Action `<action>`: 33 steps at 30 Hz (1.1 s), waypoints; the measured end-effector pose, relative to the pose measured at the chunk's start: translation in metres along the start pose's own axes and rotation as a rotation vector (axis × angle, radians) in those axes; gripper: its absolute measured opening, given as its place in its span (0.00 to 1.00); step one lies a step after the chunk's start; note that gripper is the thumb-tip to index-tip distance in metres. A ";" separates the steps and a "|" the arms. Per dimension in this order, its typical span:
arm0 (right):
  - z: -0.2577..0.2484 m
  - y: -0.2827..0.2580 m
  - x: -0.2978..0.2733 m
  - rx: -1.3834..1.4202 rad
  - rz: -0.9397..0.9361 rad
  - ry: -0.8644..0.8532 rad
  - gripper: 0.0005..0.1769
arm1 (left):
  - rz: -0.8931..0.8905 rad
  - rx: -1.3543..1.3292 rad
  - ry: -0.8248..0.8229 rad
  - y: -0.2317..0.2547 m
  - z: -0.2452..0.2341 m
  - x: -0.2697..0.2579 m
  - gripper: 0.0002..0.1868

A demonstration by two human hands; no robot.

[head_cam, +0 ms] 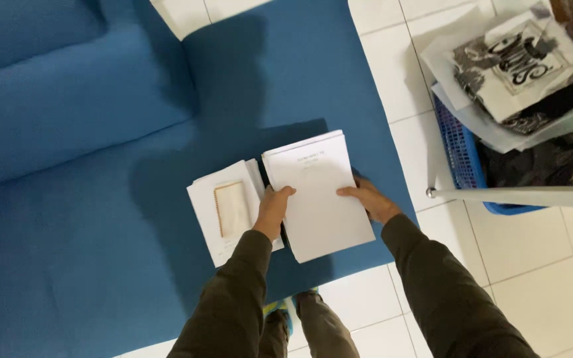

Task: Organizing various office items including papers, folders, and packaged clothing between a desk and a couch.

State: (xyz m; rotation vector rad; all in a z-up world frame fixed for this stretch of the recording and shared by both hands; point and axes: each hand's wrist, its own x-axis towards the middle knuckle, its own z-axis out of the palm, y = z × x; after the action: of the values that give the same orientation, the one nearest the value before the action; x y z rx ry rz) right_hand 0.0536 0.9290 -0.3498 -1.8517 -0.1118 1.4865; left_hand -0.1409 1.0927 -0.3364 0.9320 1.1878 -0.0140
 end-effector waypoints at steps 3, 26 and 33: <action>0.008 -0.011 -0.005 -0.038 -0.060 -0.011 0.42 | -0.122 -0.046 0.033 0.020 0.016 -0.024 0.52; 0.041 -0.030 -0.352 -0.007 -0.642 0.960 0.25 | 0.360 0.158 -0.302 0.014 0.002 -0.296 0.18; 0.021 0.014 -0.516 0.313 -0.731 1.065 0.18 | 0.410 0.329 -0.461 0.008 0.067 -0.380 0.17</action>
State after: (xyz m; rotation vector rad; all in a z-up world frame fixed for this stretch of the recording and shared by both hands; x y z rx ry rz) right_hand -0.1365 0.6732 0.0565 -1.8111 -0.0253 -0.0479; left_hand -0.2442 0.8868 -0.0268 1.3643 0.5620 -0.0925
